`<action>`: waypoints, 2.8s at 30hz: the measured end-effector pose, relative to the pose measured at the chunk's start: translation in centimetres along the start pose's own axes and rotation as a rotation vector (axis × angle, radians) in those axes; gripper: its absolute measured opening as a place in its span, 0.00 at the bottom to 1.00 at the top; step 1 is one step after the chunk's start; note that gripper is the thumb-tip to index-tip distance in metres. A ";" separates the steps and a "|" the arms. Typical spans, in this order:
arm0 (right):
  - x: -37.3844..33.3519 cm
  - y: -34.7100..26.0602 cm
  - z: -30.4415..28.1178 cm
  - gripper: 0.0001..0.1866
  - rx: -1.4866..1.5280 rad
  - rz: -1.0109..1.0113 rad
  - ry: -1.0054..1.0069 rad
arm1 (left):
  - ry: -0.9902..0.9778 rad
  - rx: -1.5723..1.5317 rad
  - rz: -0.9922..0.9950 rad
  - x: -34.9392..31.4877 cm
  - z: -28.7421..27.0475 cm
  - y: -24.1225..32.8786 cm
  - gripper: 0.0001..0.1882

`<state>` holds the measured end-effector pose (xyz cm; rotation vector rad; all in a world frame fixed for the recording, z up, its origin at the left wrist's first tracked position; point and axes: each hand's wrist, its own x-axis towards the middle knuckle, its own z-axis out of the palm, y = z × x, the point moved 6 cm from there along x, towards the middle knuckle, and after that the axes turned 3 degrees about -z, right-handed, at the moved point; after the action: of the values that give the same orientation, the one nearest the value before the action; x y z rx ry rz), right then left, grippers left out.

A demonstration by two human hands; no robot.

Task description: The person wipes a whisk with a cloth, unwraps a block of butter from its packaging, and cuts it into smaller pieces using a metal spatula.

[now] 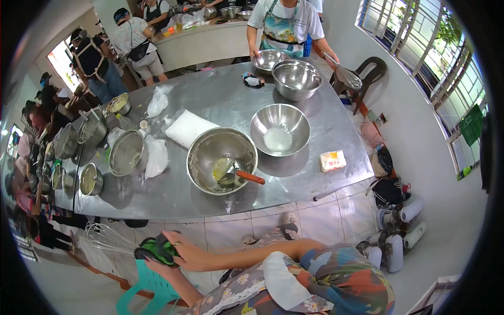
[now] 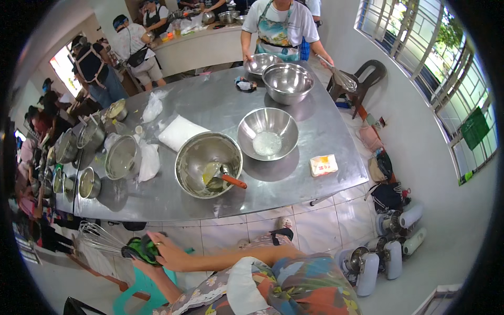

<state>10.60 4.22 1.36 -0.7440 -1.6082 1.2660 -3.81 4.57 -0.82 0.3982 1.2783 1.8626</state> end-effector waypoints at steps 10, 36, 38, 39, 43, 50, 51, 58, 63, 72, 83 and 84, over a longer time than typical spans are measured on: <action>-3.1 4.3 -0.2 0.22 -0.648 0.193 -0.291 | 0.332 0.097 0.054 -1.7 -1.4 -3.2 0.18; -1.1 1.1 -2.2 0.12 -0.514 0.122 -0.244 | -0.403 -0.734 -0.321 0.4 -2.3 -6.8 0.22; -2.7 5.2 -1.3 0.12 -0.557 0.117 -0.266 | 0.152 -0.509 -0.427 0.0 -2.9 -7.8 0.21; -2.4 5.4 -0.8 0.12 -0.597 0.092 -0.284 | 0.045 -0.505 -0.323 0.3 -2.4 -7.3 0.21; -2.0 2.3 -0.6 0.12 -0.496 0.126 -0.302 | 0.097 -0.671 -0.411 0.6 -6.2 -9.5 0.21; -3.0 5.9 -0.4 0.10 -0.519 0.176 -0.319 | 0.025 -0.671 -0.320 1.1 -4.6 -8.6 0.22; -2.7 6.0 -0.6 0.10 -0.453 0.192 -0.291 | -0.054 -0.706 -0.397 -1.0 -0.9 -5.3 0.22; -1.5 4.9 -1.8 0.09 -0.157 0.277 -0.246 | 0.119 -0.634 -0.441 0.2 -3.7 -5.9 0.23; -1.9 4.5 -4.0 0.13 -0.082 0.370 -0.172 | -0.340 -0.858 -0.388 3.9 -4.9 -8.7 0.20; -7.4 -0.3 -11.7 0.18 -0.008 0.427 -0.196 | 0.050 -0.460 -0.177 13.5 1.4 -2.6 0.21; -18.3 -2.1 -20.4 0.11 0.059 0.519 0.310 | 0.159 0.307 0.125 25.5 2.9 -5.8 0.26; -19.5 -2.2 -21.8 0.11 -0.002 0.485 0.408 | 0.215 0.426 0.179 24.7 4.5 -5.7 0.27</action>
<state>38.36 -4.88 -1.44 -1.3541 -1.1308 1.3327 -13.42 27.14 -8.45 0.5617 1.8483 1.8082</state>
